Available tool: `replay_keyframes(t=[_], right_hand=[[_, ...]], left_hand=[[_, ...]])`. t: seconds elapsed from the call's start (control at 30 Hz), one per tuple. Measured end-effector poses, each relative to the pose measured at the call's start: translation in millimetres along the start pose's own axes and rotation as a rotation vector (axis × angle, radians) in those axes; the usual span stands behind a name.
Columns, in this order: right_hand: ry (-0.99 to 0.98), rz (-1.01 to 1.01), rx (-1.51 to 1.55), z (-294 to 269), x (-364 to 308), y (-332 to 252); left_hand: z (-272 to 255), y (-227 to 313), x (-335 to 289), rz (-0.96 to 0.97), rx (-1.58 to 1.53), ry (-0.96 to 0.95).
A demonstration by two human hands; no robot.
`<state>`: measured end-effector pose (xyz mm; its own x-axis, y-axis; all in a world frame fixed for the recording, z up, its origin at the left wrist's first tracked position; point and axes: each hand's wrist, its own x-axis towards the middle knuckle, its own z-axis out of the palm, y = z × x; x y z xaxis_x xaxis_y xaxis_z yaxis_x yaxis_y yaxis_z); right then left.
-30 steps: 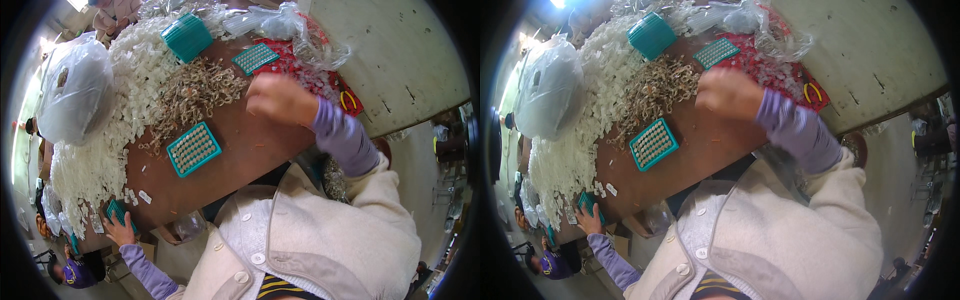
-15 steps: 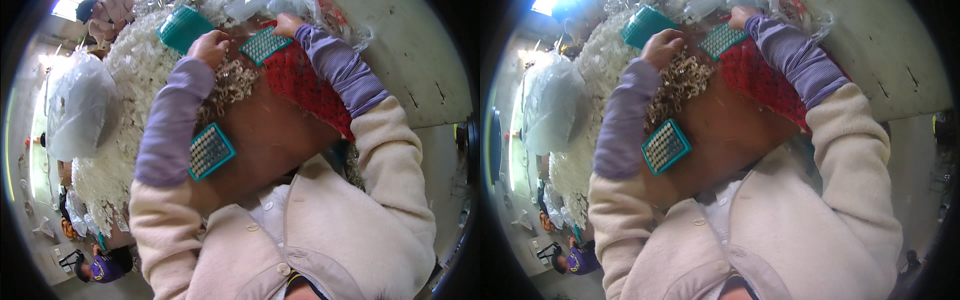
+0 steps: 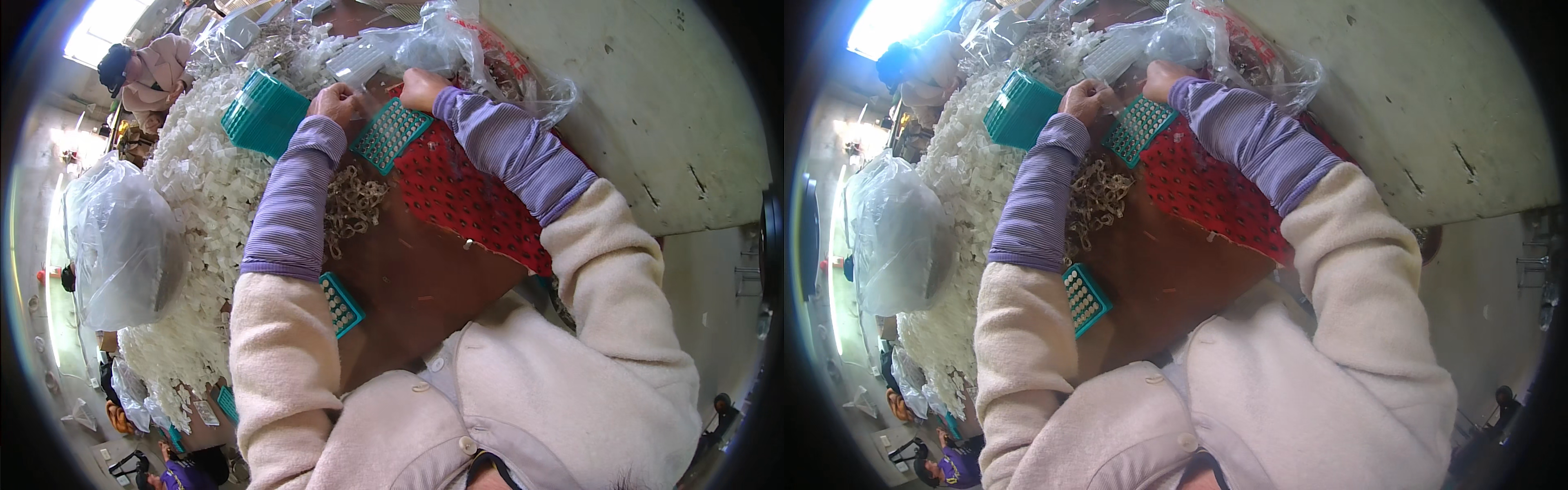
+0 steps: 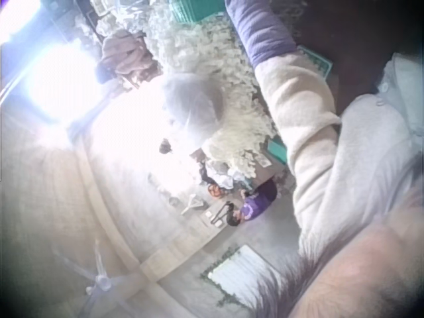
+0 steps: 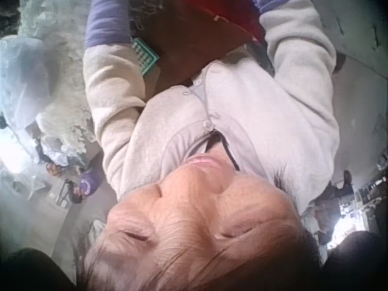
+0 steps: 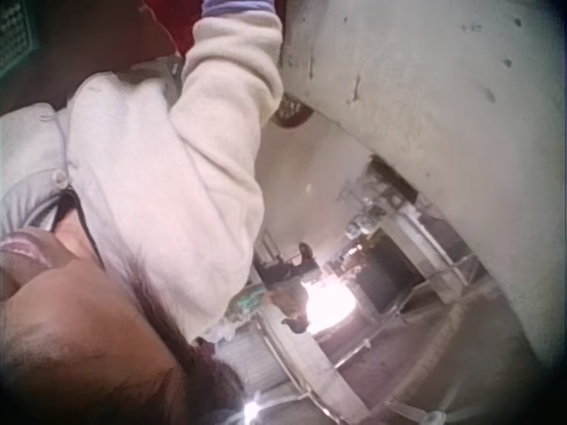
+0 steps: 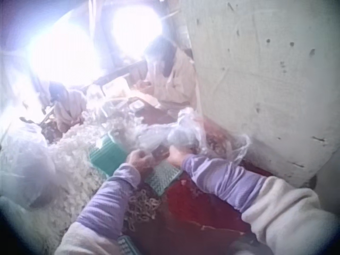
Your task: The person repeatedly picks small white plastic housings and metal pins from a table, inserts the pins into the housings, and places the assembled units into teal trays. The person also moves a plastic bag of parts and repositions trays on the table.
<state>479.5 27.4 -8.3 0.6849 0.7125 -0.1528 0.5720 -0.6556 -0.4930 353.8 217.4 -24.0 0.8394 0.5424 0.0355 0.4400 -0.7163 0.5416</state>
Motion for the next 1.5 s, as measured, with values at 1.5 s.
replay_keyframes(t=[1.5], right_hand=[[0.282, -0.263, 0.151, -47.0, -49.2, -3.0]], left_hand=[[-237.2, 59.0, -223.5, -0.147, -0.434, -0.005]])
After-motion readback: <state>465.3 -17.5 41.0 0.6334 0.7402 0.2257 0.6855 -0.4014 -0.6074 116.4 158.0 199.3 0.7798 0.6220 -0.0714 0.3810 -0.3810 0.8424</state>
